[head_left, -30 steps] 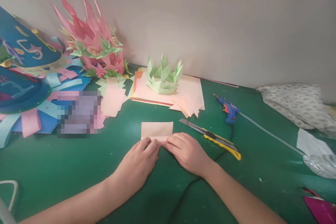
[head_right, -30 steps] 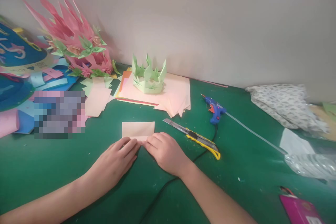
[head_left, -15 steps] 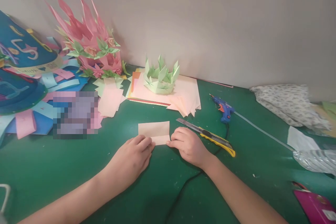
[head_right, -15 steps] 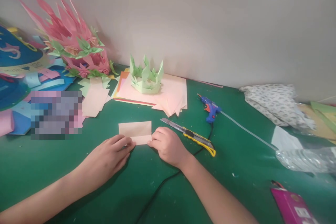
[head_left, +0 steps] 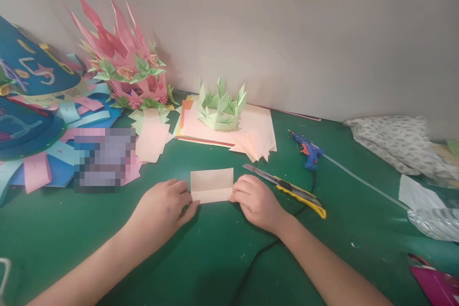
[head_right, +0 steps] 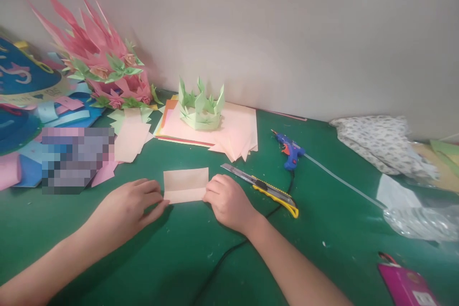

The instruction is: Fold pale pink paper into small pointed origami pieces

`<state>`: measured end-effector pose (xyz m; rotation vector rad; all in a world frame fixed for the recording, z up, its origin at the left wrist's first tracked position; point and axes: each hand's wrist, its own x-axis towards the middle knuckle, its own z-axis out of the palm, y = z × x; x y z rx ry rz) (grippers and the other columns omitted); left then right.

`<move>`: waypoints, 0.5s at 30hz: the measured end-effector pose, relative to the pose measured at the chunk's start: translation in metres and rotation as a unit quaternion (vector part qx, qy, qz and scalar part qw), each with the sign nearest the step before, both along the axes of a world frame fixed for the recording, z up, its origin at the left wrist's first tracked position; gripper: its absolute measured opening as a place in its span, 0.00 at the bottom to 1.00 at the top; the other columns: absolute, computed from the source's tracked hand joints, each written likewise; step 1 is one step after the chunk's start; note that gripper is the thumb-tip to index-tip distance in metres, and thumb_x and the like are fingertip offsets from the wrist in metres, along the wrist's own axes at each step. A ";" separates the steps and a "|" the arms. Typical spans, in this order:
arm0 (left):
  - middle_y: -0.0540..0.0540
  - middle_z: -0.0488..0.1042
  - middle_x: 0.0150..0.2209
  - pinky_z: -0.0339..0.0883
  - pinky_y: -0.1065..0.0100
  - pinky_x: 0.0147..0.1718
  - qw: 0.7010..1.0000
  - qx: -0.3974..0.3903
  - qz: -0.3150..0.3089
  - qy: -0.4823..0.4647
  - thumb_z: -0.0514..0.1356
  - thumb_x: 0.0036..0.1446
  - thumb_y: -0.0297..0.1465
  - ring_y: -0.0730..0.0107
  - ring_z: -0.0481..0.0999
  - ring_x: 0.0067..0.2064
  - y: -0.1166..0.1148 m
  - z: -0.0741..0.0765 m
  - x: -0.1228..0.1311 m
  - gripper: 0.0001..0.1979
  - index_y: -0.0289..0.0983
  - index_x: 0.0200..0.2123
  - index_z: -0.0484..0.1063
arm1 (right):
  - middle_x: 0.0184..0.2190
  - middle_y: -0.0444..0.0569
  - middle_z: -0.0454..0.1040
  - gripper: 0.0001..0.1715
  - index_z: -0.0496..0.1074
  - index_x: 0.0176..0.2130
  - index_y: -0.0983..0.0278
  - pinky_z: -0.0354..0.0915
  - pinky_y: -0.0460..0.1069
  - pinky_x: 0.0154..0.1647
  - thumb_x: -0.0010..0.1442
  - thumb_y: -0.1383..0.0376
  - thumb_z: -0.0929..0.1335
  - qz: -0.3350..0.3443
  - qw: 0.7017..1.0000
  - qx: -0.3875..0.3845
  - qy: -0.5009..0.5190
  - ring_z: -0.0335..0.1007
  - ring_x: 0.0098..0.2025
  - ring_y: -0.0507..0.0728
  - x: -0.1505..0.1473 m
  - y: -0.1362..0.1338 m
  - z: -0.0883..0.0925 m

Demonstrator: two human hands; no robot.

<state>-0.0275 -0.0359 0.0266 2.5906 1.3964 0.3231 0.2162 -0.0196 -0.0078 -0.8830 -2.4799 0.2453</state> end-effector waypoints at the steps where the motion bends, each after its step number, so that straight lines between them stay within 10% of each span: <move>1: 0.47 0.68 0.25 0.62 0.65 0.28 1.000 -0.009 0.005 0.021 0.49 0.60 0.34 0.67 0.67 0.28 0.003 -0.002 0.003 0.17 0.36 0.23 0.71 | 0.27 0.48 0.68 0.16 0.70 0.27 0.65 0.57 0.50 0.33 0.56 0.77 0.58 -0.003 1.000 -0.007 0.000 0.58 0.33 0.54 -0.001 0.000 0.000; 9: 0.45 0.67 0.35 0.63 0.62 0.36 1.000 -0.001 -0.015 -0.011 0.48 0.61 0.31 0.65 0.65 0.36 0.011 -0.018 0.021 0.12 0.36 0.31 0.69 | 0.34 0.49 0.70 0.13 0.70 0.31 0.63 0.60 0.54 0.43 0.56 0.75 0.59 -0.058 0.997 -0.036 0.021 0.62 0.39 0.56 -0.005 -0.001 0.004; 15: 0.45 0.67 0.40 0.63 0.62 0.41 0.994 -0.014 -0.077 -0.080 0.48 0.61 0.29 0.65 0.65 0.41 0.008 -0.018 0.019 0.10 0.37 0.35 0.69 | 0.57 0.53 0.59 0.25 0.57 0.57 0.62 0.53 0.60 0.56 0.61 0.65 0.60 -0.113 0.993 -0.019 -0.032 0.52 0.58 0.61 -0.011 0.001 0.009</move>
